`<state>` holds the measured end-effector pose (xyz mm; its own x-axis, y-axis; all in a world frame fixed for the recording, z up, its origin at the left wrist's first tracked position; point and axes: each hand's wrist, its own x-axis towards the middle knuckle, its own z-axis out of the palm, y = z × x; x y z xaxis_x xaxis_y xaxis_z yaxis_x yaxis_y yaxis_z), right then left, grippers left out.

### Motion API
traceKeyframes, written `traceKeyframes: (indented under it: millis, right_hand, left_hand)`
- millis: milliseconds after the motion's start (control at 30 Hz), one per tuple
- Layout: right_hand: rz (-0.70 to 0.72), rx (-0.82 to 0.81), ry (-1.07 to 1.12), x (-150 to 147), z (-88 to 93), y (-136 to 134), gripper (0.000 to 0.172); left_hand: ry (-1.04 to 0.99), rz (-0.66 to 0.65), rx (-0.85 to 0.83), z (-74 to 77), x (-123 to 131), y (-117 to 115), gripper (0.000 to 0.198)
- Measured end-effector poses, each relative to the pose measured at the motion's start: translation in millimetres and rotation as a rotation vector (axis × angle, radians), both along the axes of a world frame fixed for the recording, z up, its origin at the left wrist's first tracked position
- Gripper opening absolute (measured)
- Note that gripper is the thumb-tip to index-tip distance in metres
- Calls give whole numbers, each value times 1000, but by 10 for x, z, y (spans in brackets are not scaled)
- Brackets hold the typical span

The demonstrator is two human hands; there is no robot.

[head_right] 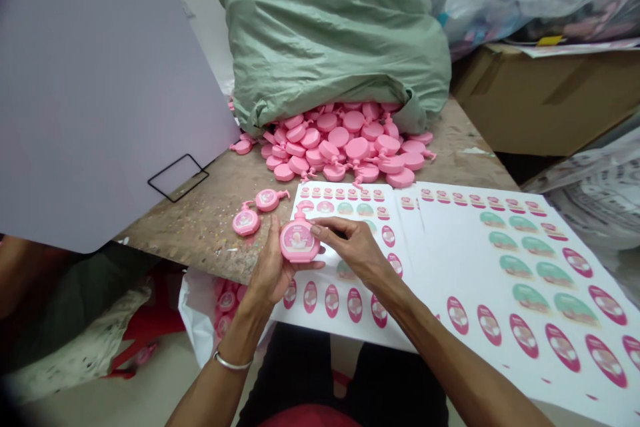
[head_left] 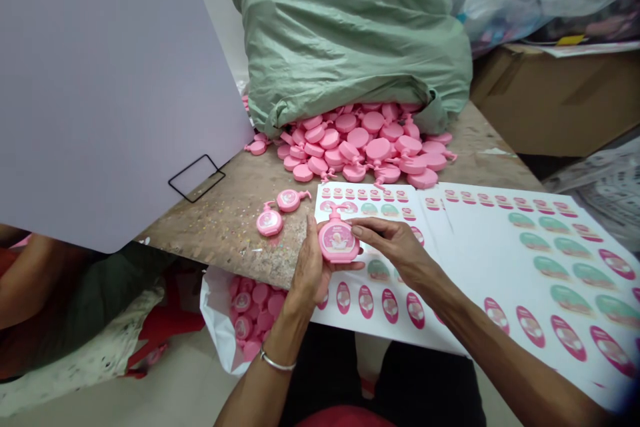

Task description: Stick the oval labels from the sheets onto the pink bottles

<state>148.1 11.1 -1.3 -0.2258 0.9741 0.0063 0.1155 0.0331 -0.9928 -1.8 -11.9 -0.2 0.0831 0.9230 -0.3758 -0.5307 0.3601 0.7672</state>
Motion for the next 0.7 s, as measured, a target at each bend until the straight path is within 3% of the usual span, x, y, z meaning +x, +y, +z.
traceKeyframes:
  millis: [700]
  right_hand:
    - [-47,29,-33,22,9,-11,35]
  left_hand:
    - [50,39,39,86,31,-22,57]
